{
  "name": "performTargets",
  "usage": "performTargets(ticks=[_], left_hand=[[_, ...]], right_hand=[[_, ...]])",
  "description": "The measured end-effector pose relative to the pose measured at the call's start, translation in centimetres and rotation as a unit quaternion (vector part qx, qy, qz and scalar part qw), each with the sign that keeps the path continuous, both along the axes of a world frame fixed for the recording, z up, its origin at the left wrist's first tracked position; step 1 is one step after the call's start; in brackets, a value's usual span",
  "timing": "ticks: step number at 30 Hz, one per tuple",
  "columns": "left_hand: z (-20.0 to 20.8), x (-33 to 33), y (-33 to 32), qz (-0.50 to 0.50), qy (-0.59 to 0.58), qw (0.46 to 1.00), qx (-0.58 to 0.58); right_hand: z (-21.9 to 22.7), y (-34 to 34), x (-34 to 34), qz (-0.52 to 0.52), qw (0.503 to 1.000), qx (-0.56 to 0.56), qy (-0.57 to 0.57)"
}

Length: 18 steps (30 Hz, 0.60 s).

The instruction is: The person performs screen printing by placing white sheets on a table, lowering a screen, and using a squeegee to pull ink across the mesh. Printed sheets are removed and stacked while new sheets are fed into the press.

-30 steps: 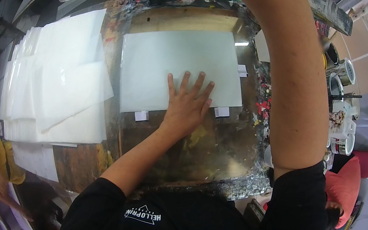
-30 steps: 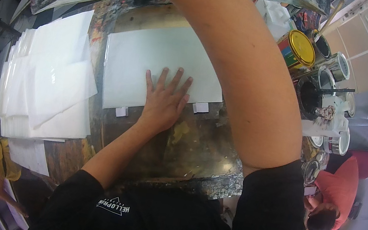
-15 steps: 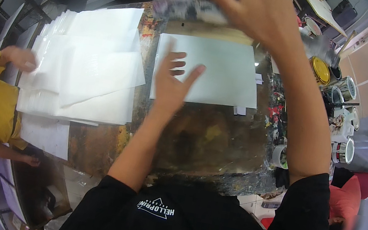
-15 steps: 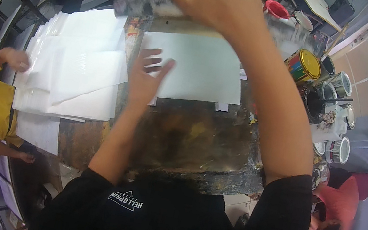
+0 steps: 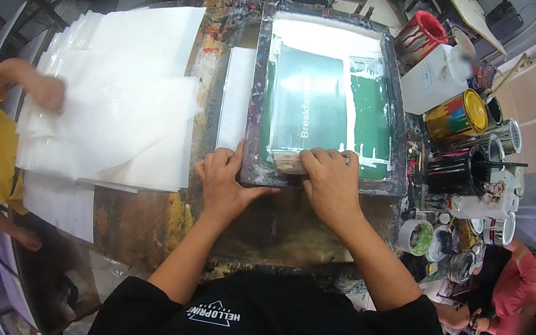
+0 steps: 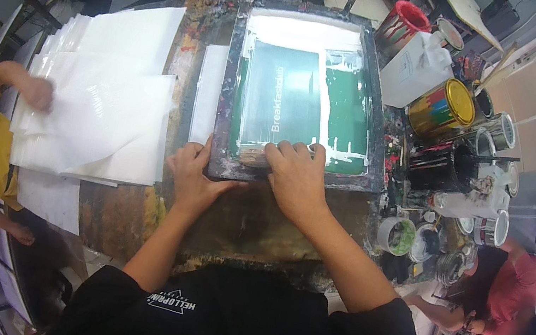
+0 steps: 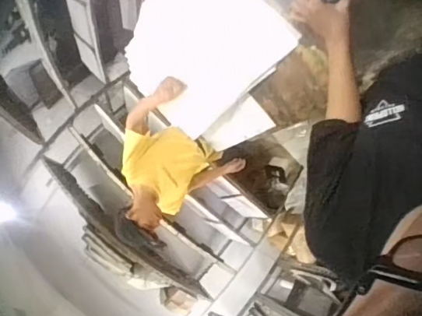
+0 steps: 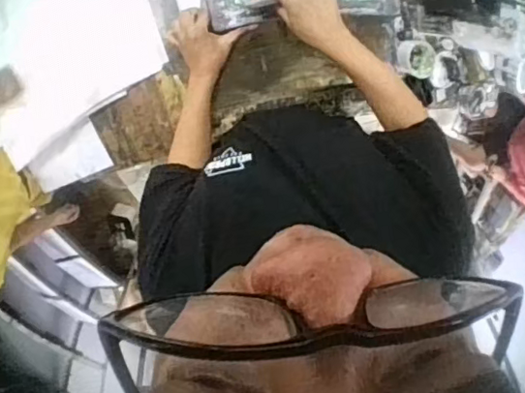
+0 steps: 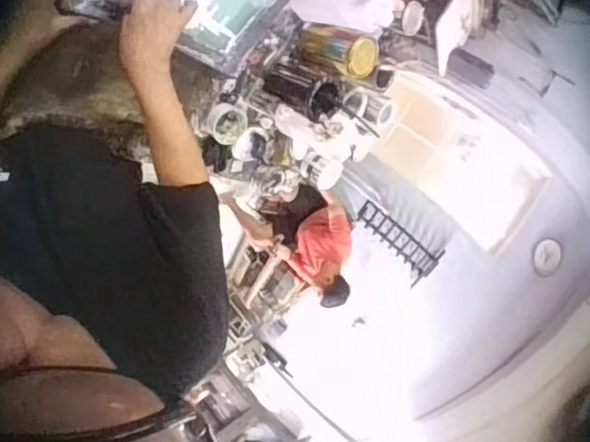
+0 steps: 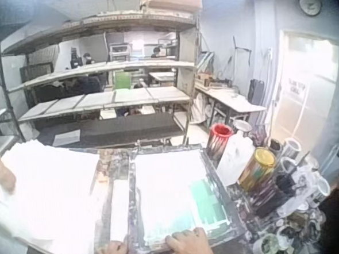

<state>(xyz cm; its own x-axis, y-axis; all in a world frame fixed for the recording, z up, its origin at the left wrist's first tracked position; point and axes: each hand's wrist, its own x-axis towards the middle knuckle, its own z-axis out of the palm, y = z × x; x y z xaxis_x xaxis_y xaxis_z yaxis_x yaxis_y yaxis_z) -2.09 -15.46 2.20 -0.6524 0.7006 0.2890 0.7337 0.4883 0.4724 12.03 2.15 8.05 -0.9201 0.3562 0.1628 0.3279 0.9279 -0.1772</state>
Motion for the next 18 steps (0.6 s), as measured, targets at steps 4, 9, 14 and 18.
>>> performTargets(ticks=[4,9,14,18], left_hand=[[-0.3,0.0,-0.4,-0.007,0.000,1.000,0.015],[0.0,-0.2,-0.3,-0.018,-0.012,0.999,0.032],[0.7,-0.4,-0.1,-0.024,-0.006,0.999,0.034],[0.3,-0.2,-0.4,-0.026,-0.035,0.997,0.058]], right_hand=[[-0.7,3.0,-3.9,-0.007,1.000,0.023,0.002],[-1.4,11.8,-12.8,-0.030,0.997,0.072,0.013],[1.1,19.2,-18.4,-0.024,0.996,-0.009,-0.089],[0.5,19.9,-19.7,-0.045,0.997,0.016,-0.059]])
